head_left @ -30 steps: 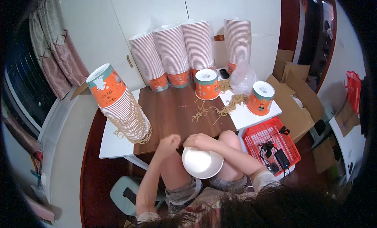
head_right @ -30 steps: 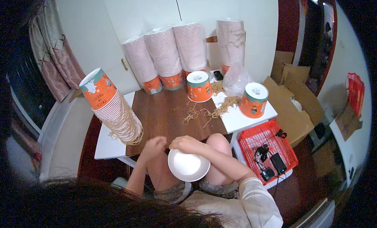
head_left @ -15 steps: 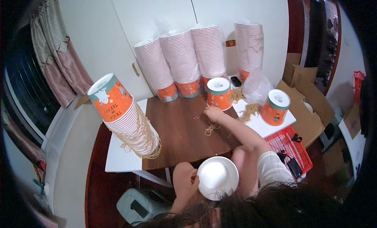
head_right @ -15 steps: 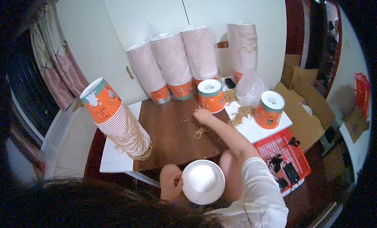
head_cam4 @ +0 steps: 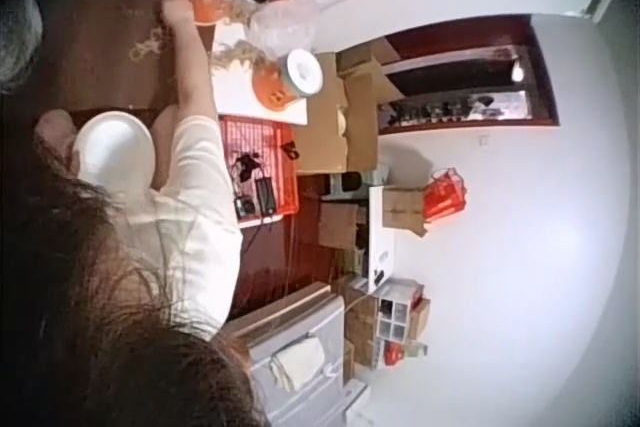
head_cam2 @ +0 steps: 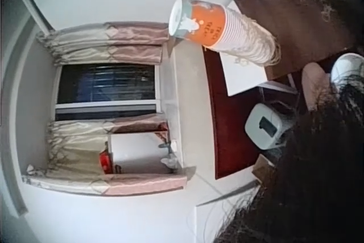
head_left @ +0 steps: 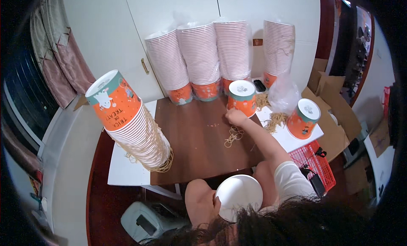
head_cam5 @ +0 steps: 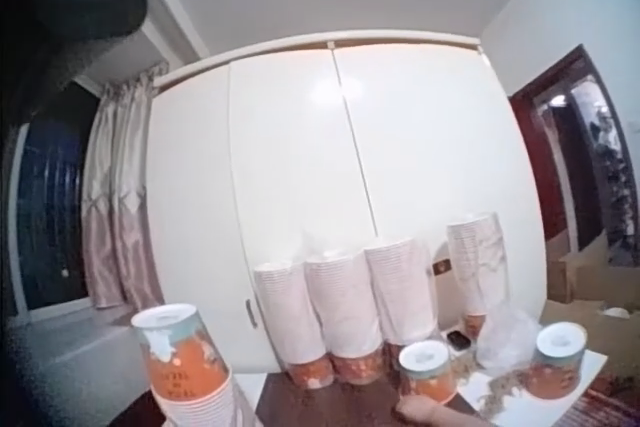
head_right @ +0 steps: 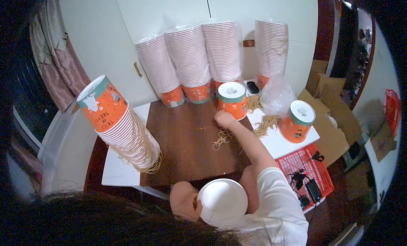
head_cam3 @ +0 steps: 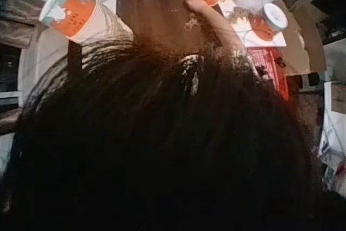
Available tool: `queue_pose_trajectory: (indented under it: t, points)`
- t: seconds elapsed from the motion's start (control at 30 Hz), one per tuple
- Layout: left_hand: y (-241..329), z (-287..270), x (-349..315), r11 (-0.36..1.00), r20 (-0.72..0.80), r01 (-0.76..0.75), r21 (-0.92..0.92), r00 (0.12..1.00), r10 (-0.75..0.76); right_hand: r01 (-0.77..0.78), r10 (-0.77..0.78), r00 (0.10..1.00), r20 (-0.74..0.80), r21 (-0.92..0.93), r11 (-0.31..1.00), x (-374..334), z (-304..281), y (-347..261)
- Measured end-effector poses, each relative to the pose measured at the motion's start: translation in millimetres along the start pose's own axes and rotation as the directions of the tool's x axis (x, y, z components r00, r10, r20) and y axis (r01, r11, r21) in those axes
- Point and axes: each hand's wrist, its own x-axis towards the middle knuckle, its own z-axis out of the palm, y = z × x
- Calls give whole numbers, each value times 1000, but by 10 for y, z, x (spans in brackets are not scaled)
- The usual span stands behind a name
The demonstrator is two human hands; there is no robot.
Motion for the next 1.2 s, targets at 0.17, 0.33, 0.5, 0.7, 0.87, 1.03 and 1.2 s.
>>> queue_pose_trajectory:
  t: [0.17,0.33,0.5,0.7,0.87,1.03,1.2]
  points:
    - [824,-322,-167,916,58,-26,400,998,3,-137,265,956,-126,608,782,-143,-80,199]
    - [5,-148,-354,996,153,68,57,985,-76,-34,422,903,77,993,-110,-179,-409,-59]
    - [354,-151,-631,984,141,70,164,986,-93,-209,356,900,250,966,-150,-334,-745,-310]
    - [308,-152,-691,938,224,180,-297,968,-115,-159,288,952,100,969,187,-546,-1021,-750]
    - [476,-333,-572,973,210,124,-196,974,-82,-185,44,982,181,975,125,-1114,-1730,-1458]
    - [382,-250,-535,971,255,116,-210,965,-60,-8,-85,996,31,967,256,-1779,-1636,-1745]
    - [404,-206,-645,938,279,215,-271,950,-137,-26,-7,999,34,871,491,-2285,-1516,-2220]
